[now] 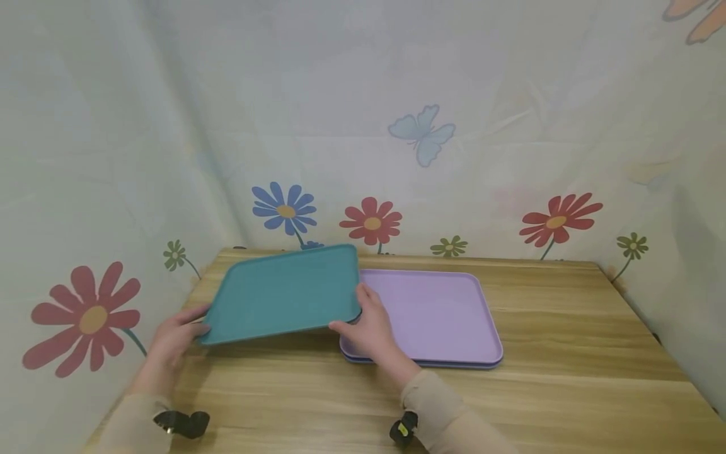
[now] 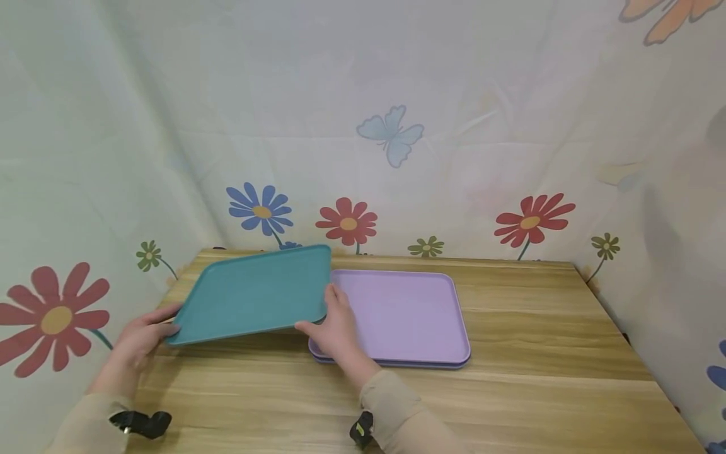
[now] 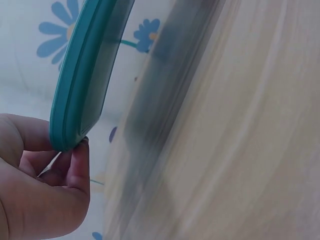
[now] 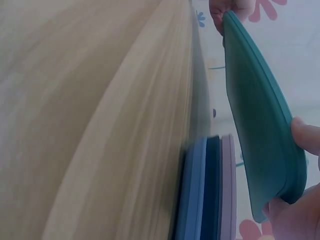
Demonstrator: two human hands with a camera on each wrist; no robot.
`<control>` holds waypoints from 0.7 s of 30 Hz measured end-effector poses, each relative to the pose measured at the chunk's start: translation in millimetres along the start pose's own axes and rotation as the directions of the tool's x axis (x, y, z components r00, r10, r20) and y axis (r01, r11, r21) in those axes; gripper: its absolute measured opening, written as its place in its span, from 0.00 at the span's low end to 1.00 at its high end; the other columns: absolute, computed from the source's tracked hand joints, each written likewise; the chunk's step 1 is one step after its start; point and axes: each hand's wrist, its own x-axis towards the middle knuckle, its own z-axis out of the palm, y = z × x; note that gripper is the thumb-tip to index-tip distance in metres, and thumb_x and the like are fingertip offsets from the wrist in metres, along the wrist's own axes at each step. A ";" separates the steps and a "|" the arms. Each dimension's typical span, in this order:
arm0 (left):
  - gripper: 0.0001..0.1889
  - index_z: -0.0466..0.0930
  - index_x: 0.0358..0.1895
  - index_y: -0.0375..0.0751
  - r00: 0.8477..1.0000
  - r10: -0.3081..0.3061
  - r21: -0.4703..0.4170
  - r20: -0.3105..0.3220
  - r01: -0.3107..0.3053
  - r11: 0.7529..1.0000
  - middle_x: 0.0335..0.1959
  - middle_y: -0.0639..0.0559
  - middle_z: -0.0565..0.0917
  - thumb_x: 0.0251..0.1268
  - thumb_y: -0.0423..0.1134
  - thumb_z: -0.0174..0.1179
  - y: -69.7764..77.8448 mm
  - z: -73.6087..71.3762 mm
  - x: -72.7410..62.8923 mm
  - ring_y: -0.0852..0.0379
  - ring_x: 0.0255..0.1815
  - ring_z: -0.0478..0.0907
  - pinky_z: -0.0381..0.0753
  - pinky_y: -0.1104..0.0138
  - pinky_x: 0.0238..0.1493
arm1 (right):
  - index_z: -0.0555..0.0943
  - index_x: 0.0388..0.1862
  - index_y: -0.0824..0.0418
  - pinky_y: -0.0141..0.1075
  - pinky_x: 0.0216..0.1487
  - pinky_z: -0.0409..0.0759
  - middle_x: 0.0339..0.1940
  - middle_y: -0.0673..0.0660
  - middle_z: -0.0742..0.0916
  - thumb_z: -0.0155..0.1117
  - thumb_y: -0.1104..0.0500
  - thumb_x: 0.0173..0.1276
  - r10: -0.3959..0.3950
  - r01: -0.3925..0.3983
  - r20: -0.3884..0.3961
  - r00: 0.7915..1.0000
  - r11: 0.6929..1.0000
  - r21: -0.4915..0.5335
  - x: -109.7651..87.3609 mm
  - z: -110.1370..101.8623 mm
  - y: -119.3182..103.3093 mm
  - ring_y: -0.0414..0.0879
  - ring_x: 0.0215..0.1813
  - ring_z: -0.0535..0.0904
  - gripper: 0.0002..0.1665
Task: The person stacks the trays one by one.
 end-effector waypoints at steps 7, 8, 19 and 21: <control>0.32 0.58 0.73 0.32 0.998 0.047 -0.034 0.051 -0.045 0.998 0.76 0.34 0.55 0.65 0.25 0.55 9.8 11.7 -3.1 0.36 0.76 0.47 0.52 0.47 0.73 | 0.60 0.73 0.77 0.53 0.70 0.64 0.73 0.73 0.66 0.78 0.50 0.56 0.013 -0.013 0.000 1.000 1.000 -0.010 -2.7 -16.9 8.2 0.64 0.73 0.62 0.57; 0.32 0.58 0.73 0.32 0.997 0.052 -0.038 0.056 -0.050 0.998 0.76 0.33 0.55 0.65 0.24 0.54 11.2 14.0 -3.4 0.35 0.76 0.47 0.51 0.46 0.73 | 0.60 0.73 0.77 0.53 0.70 0.64 0.73 0.72 0.66 0.78 0.50 0.56 0.021 -0.021 0.000 1.000 1.000 -0.006 -3.0 -19.4 9.2 0.64 0.73 0.62 0.56; 0.32 0.61 0.72 0.31 0.996 0.071 -0.094 0.058 -0.065 0.993 0.75 0.36 0.60 0.63 0.24 0.57 28.6 40.7 -10.0 0.40 0.75 0.52 0.57 0.56 0.71 | 0.59 0.73 0.78 0.54 0.70 0.63 0.73 0.73 0.65 0.78 0.51 0.56 0.046 -0.046 -0.009 0.999 0.999 -0.004 -8.8 -46.7 24.6 0.65 0.73 0.61 0.57; 0.32 0.61 0.72 0.32 0.995 0.077 -0.104 0.062 -0.070 0.992 0.74 0.34 0.61 0.64 0.25 0.58 31.0 45.5 -10.7 0.43 0.71 0.59 0.64 0.64 0.65 | 0.58 0.73 0.77 0.54 0.70 0.64 0.73 0.72 0.65 0.78 0.51 0.56 0.058 -0.058 -0.008 0.998 0.998 0.006 -8.9 -51.4 26.8 0.65 0.74 0.60 0.57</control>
